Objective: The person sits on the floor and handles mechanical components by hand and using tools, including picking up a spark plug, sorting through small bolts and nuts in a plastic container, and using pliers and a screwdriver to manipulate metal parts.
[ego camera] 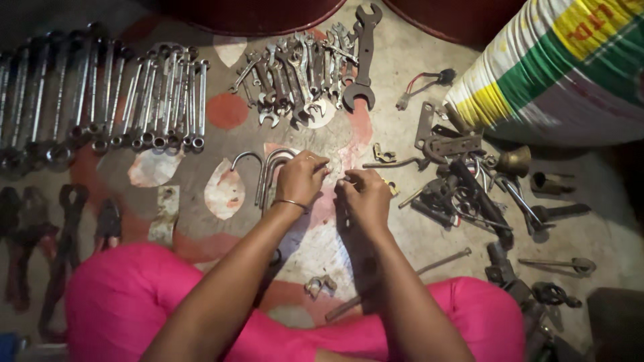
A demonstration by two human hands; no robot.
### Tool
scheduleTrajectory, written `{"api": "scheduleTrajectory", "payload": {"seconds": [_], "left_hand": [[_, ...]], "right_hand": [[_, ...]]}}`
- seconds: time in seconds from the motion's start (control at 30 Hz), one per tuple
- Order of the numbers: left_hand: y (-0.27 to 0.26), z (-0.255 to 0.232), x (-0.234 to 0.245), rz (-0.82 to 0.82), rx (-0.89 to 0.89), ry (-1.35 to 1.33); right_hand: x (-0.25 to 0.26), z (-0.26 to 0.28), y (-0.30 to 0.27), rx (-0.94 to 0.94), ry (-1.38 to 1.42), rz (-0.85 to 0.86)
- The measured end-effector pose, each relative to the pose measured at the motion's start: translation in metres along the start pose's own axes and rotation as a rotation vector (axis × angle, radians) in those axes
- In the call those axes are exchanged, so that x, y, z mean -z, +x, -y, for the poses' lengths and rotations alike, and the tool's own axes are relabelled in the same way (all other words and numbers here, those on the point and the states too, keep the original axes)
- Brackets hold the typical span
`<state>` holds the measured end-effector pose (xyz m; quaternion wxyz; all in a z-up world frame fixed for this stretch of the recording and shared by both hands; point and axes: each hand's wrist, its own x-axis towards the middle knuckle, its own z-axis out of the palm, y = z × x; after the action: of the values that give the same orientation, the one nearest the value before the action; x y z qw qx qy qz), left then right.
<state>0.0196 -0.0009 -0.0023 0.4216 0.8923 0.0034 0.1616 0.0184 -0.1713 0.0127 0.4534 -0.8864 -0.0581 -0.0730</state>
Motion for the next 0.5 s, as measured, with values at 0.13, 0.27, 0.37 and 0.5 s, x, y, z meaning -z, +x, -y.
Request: {"api": "scheduleTrajectory", "payload": {"seconds": [0.13,0.27,0.37,0.5], "left_hand": [[0.010,0.000,-0.005,-0.011,-0.025,-0.026],[0.013,0.004,-0.011,-0.052,-0.125,-0.066],[0.009,0.009,-0.018,-0.065,-0.240,-0.045],[-0.006,0.013,-0.027,0.054,-0.199,0.019]], "right_hand": [[-0.011,-0.004,0.017,0.124,-0.111,-0.074],[-0.016,-0.003,0.023,0.143,-0.075,-0.137],[-0.020,0.002,0.018,0.078,-0.136,-0.117],[-0.022,0.000,0.013,0.067,-0.206,-0.040]]}}
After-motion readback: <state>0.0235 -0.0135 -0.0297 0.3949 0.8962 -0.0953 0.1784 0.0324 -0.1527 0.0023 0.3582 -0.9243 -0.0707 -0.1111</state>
